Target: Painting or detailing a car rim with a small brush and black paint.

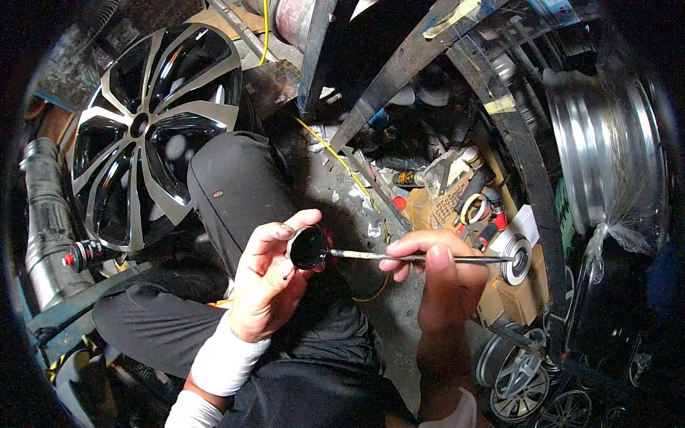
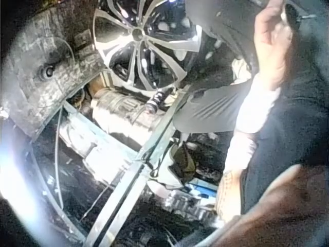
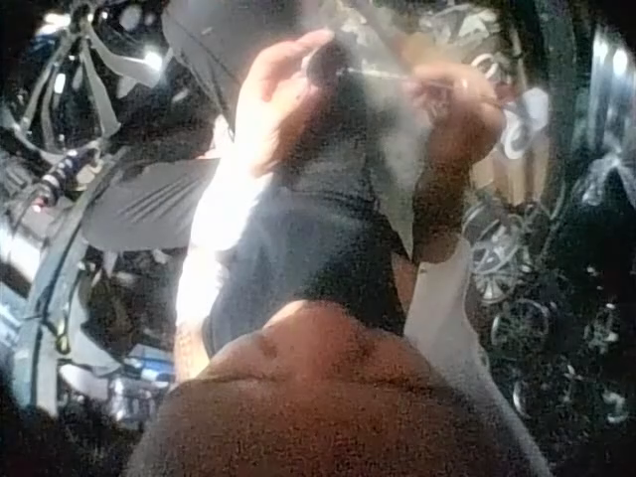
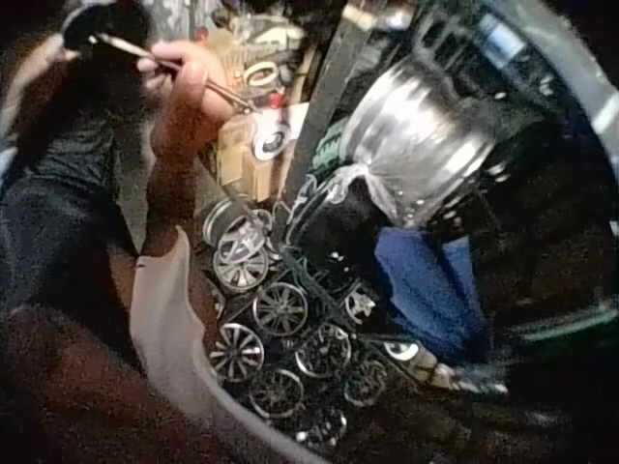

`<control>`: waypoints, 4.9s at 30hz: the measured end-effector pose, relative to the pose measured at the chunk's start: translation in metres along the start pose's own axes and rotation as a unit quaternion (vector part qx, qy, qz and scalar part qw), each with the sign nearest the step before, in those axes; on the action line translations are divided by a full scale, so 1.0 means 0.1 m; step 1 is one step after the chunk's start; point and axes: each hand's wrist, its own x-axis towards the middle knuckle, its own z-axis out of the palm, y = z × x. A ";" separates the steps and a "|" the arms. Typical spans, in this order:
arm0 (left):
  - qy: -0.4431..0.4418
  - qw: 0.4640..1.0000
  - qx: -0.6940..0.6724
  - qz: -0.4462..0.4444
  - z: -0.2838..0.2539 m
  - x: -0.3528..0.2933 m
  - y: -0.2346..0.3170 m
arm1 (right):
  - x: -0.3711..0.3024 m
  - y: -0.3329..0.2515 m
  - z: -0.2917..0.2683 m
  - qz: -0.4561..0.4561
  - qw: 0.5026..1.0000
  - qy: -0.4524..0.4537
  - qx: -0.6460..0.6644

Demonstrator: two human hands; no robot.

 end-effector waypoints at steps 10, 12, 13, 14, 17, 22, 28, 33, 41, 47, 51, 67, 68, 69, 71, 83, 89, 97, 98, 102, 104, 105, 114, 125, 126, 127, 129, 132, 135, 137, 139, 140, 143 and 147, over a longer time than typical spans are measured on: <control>0.001 0.999 -0.042 0.015 0.01 -0.01 0.02 | -0.01 0.04 -0.04 0.008 1.000 0.017 0.017; 0.002 0.999 -0.029 0.013 0.01 -0.01 0.02 | 0.01 0.05 -0.03 0.008 0.999 0.043 0.032; -0.002 1.000 -0.025 0.016 0.01 -0.01 0.03 | 0.01 0.05 -0.02 0.009 0.999 0.039 0.034; 0.003 1.000 -0.021 0.013 0.01 -0.01 0.03 | 0.02 0.04 -0.01 0.015 0.999 0.035 0.024; -0.008 0.999 -0.029 0.020 0.02 -0.01 0.03 | 0.04 0.04 0.02 0.027 0.999 0.039 0.018; -0.011 0.999 -0.028 0.023 0.02 0.00 0.03 | 0.06 0.01 0.07 0.040 0.998 0.055 0.012; -0.009 0.999 -0.025 0.024 0.03 -0.01 0.04 | 0.03 -0.04 0.14 -0.008 0.998 0.053 -0.031; -0.003 1.000 -0.013 0.018 0.04 -0.01 0.06 | 0.04 -0.12 0.16 -0.146 0.981 -0.004 -0.127; -0.005 1.000 -0.022 0.017 0.03 -0.01 0.06 | 0.05 -0.19 0.20 -0.160 0.979 -0.029 -0.124; -0.003 1.000 -0.026 0.010 0.03 -0.03 0.06 | 0.06 -0.24 0.20 -0.142 0.979 -0.057 -0.132; -0.005 1.000 -0.020 0.018 0.02 -0.03 0.05 | 0.06 -0.26 0.19 -0.169 0.972 -0.075 -0.148; 0.016 1.000 -0.022 0.011 0.00 -0.05 0.03 | -0.07 -0.07 0.07 -0.070 0.995 -0.003 -0.070; 0.017 1.000 -0.021 0.011 0.00 -0.05 0.02 | -0.08 -0.07 0.05 -0.069 0.996 0.002 -0.063; 0.001 1.000 0.002 0.016 -0.02 -0.03 0.03 | -0.09 -0.06 0.04 -0.068 0.996 0.006 -0.056; -0.016 0.999 0.024 0.022 -0.01 -0.03 0.03 | -0.09 -0.04 0.02 -0.067 0.997 0.005 -0.046; 0.014 1.000 -0.011 0.019 0.03 -0.06 0.05 | -0.07 0.07 -0.01 -0.048 0.999 -0.006 0.022; 0.021 0.999 -0.004 0.023 0.04 -0.06 0.05 | -0.08 0.10 -0.02 -0.051 0.998 -0.005 0.042; 0.008 0.998 -0.065 0.013 0.03 -0.07 0.07 | -0.03 0.24 -0.05 -0.039 0.990 -0.025 0.137; 0.012 0.998 -0.059 0.010 0.04 -0.07 0.07 | -0.03 0.27 -0.05 -0.035 0.988 -0.026 0.146; 0.009 0.997 -0.079 0.008 0.04 -0.08 0.08 | -0.06 0.34 -0.01 -0.048 0.982 -0.030 0.181; 0.006 0.997 -0.083 0.005 0.05 -0.08 0.09 | -0.08 0.34 0.01 -0.057 0.982 -0.030 0.177; 0.004 0.996 -0.092 0.004 0.06 -0.08 0.09 | -0.09 0.34 0.02 -0.067 0.982 -0.025 0.176; 0.015 0.998 -0.053 0.002 0.11 -0.08 0.11 | -0.08 0.32 0.10 -0.074 0.978 -0.038 0.191; 0.023 0.999 -0.043 0.011 0.11 -0.08 0.10 | -0.11 0.42 0.17 -0.039 0.975 0.011 0.217; 0.021 0.999 -0.041 0.013 0.11 -0.08 0.10 | -0.12 0.42 0.17 -0.027 0.978 0.019 0.206; 0.017 0.999 -0.046 0.015 0.11 -0.08 0.10 | -0.13 0.42 0.18 -0.017 0.979 0.033 0.202; 0.023 0.999 -0.039 0.013 0.10 -0.08 0.10 | -0.15 0.44 0.21 -0.002 0.979 0.034 0.200; 0.027 0.999 -0.036 0.009 0.09 -0.07 0.10 | -0.17 0.47 0.24 0.029 0.975 0.056 0.213; 0.026 0.999 -0.036 0.014 0.09 -0.06 0.10 | -0.17 0.52 0.25 0.048 0.966 0.072 0.245; 0.025 0.999 -0.037 0.020 0.10 -0.06 0.11 | -0.16 0.53 0.23 0.049 0.959 0.072 0.270; 0.035 0.996 -0.077 0.024 0.12 -0.07 0.13 | -0.15 0.52 0.20 0.000 0.960 0.064 0.273; 0.034 0.996 -0.073 0.024 0.12 -0.07 0.14 | -0.15 0.51 0.18 0.002 0.962 0.058 0.266; 0.042 0.997 -0.067 0.024 0.14 -0.07 0.16 | -0.15 0.47 0.14 -0.044 0.970 0.012 0.240; 0.055 0.997 -0.057 0.019 0.15 -0.08 0.16 | -0.15 0.44 0.14 -0.055 0.971 -0.018 0.233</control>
